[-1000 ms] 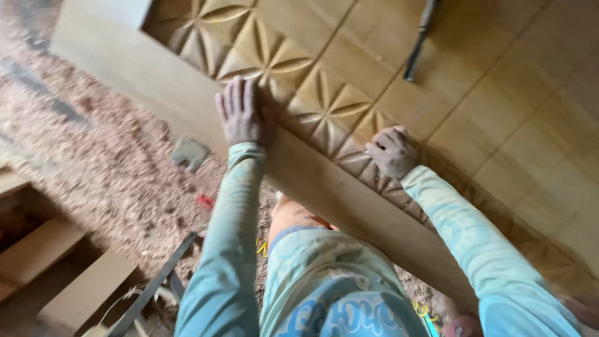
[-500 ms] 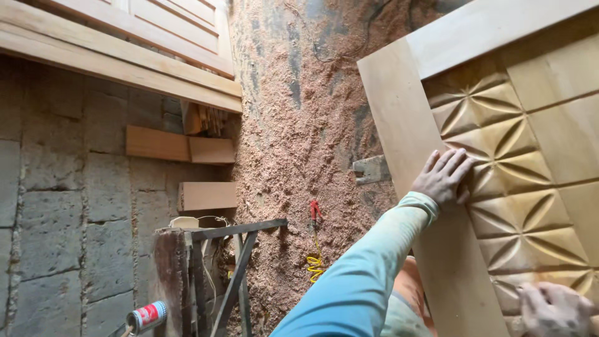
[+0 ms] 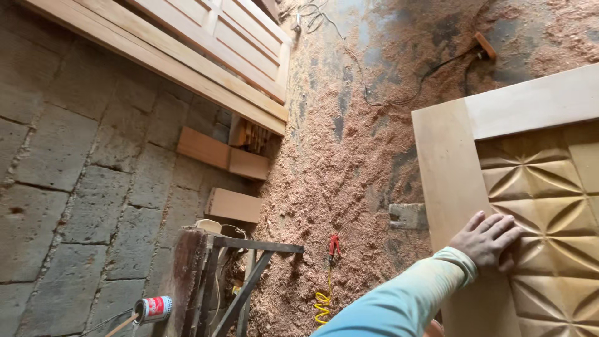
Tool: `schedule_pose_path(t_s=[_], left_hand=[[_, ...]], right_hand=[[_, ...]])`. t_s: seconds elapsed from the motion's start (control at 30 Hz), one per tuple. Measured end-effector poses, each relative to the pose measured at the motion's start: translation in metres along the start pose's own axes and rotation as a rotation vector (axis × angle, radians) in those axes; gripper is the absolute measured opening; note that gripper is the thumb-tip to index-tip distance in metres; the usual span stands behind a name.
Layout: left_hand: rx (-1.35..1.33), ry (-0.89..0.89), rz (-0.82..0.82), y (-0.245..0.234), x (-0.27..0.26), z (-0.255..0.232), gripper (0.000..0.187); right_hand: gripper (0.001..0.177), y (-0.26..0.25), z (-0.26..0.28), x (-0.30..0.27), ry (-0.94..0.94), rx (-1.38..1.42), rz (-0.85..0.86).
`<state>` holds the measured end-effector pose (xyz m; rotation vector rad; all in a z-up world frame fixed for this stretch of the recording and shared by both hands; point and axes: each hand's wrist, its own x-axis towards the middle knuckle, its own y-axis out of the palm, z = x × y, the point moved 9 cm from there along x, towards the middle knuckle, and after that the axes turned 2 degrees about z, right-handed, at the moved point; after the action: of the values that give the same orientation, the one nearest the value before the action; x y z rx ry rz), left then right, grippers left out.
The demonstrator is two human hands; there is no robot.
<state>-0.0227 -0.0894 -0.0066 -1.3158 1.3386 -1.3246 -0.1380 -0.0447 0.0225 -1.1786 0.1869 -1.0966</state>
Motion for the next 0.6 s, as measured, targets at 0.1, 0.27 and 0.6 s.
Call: schedule_pose_path(t_s=[0.1, 0.27, 0.6], left_hand=[[-0.036, 0.012, -0.021, 0.007, -0.001, -0.004, 0.080], [-0.100, -0.011, 0.038, 0.006, 0.003, 0.001, 0.079], [-0.218, 0.055, -0.049, 0.006, 0.009, 0.002, 0.076]], right_hand=[[0.020, 0.003, -0.012, -0.038, -0.011, 0.006, -0.008], [0.020, -0.032, -0.047, -0.145, 0.083, -0.071, -0.042], [0.019, -0.093, -0.068, -0.209, 0.337, -0.273, 0.138]])
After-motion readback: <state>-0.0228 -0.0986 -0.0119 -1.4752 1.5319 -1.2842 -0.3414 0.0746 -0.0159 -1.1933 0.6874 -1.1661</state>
